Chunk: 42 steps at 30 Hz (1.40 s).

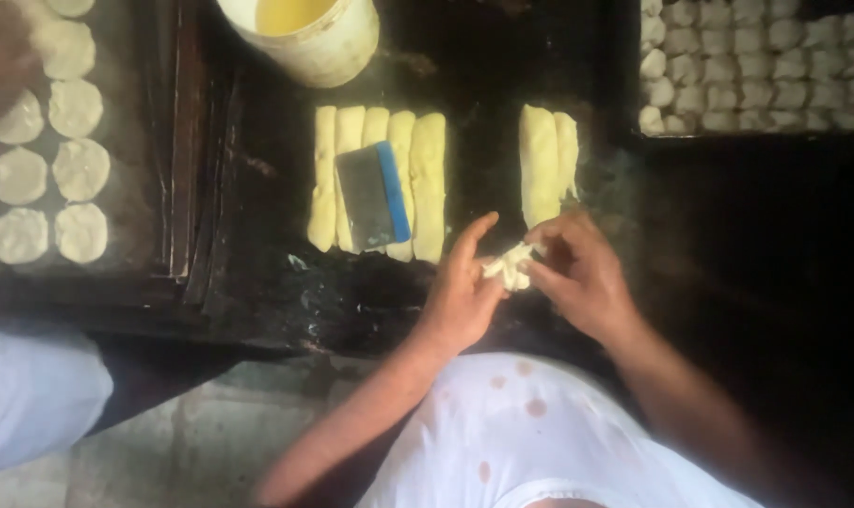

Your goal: Shaping and folding small pieces of dough on a work table in a bakery.

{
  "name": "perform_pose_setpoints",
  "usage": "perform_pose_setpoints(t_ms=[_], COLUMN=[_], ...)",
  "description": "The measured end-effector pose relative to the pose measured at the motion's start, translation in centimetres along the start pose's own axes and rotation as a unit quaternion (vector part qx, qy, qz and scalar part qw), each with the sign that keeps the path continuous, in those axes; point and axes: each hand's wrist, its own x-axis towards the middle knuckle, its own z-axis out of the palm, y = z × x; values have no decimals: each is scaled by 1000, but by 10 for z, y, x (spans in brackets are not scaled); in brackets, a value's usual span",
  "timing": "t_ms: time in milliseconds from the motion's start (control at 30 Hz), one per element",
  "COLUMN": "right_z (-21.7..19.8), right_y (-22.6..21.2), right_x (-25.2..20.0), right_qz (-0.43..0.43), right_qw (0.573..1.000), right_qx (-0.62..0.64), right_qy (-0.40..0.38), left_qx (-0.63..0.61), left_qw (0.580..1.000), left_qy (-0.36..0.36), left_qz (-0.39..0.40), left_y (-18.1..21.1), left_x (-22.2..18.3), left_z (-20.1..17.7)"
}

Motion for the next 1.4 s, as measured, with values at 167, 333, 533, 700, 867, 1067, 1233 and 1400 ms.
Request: perform_pose_setpoints(t_ms=[167, 333, 533, 700, 867, 1067, 1233, 1400], right_z=[-18, -17, 4, 9, 2, -5, -9, -33], right_y=[13, 3, 12, 28, 26, 38, 15, 27], right_x=[8, -4, -17, -12, -5, 8, 6, 11], right_qz=[-105, -70, -355, -397, -474, -329, -2, 20], right_qw=[994, 996, 916, 884, 840, 944, 936, 980], right_qx=[-1, -18, -178, -227, -234, 24, 336, 125], right_qy=[-15, -46, 62, 101, 118, -22, -107, -154], left_qx=[-15, 64, 12, -172, -45, 137, 143, 78], left_qw=[992, 997, 999, 976, 991, 990, 982, 986], left_qy=[-79, -20, 20, -29, -46, 15, -66, -52], left_qz=[93, 25, -41, -133, -120, 36, 109, 137], left_y=[18, 6, -7, 8, 18, 22, 15, 31], left_x=[-1, 4, 9, 10, 11, -1, 1, 2], left_z=[15, 21, 14, 5, 4, 8, 0, 5])
